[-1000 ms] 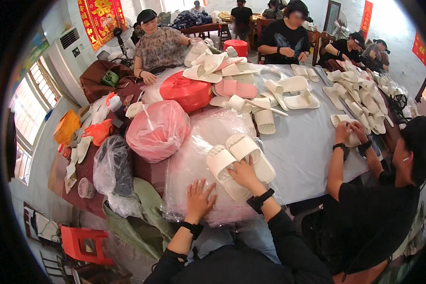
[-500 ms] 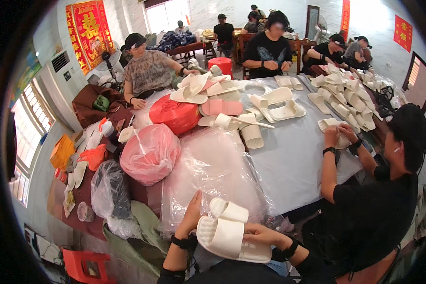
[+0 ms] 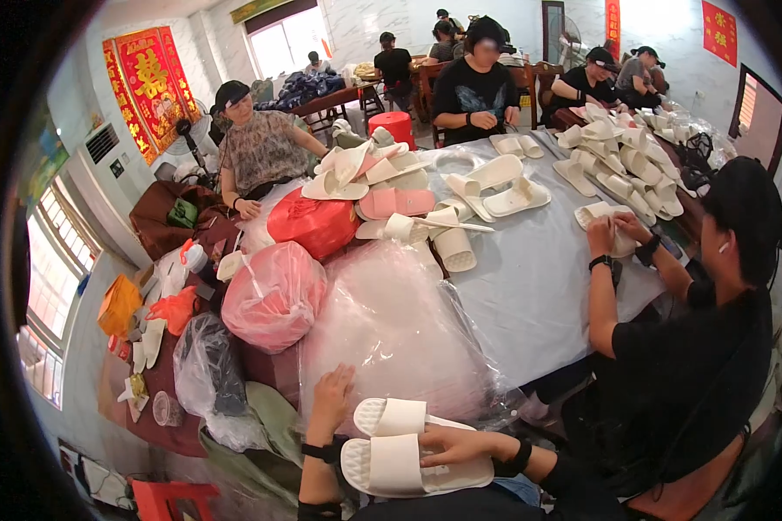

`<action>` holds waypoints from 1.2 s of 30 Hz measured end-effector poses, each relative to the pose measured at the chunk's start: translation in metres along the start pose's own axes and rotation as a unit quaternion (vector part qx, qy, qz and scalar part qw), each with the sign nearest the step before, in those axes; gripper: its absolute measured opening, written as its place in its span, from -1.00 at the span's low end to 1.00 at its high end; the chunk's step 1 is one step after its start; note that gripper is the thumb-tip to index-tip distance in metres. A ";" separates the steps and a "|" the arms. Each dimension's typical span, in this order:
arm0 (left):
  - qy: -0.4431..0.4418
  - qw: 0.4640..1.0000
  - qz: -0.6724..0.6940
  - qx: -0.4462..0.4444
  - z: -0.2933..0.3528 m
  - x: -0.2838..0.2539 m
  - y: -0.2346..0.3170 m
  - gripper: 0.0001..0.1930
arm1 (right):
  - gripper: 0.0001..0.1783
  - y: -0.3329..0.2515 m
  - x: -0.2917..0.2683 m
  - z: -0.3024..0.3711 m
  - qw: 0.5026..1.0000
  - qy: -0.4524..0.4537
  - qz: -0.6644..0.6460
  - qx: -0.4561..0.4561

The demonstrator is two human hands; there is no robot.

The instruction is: Organizing and preparing shoe components for packaging in a manufacturing setting.

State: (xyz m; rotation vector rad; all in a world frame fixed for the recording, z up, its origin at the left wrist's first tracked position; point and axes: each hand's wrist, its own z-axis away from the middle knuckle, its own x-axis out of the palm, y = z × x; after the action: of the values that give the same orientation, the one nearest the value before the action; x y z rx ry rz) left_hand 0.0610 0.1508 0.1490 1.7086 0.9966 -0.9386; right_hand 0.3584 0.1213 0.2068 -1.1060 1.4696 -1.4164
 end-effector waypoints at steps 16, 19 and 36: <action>0.033 0.998 -0.055 0.030 -0.020 -0.035 0.074 -0.48 | -0.55 0.023 -0.011 0.013 0.849 0.223 0.479 0.001; -0.013 0.998 0.048 0.029 -0.021 -0.035 0.087 -0.43 | -0.57 0.016 -0.009 0.009 0.844 0.220 0.489 -0.019; -0.057 0.991 -0.030 0.115 -0.001 -0.013 0.147 -0.44 | -0.69 0.024 -0.002 -0.002 0.763 0.339 0.546 0.068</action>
State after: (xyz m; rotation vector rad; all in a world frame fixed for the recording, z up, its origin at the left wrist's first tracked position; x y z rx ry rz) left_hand 0.1899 0.1122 0.2093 1.7982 0.8967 -1.2156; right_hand 0.3555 0.1239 0.1830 0.4955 1.9323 -0.9842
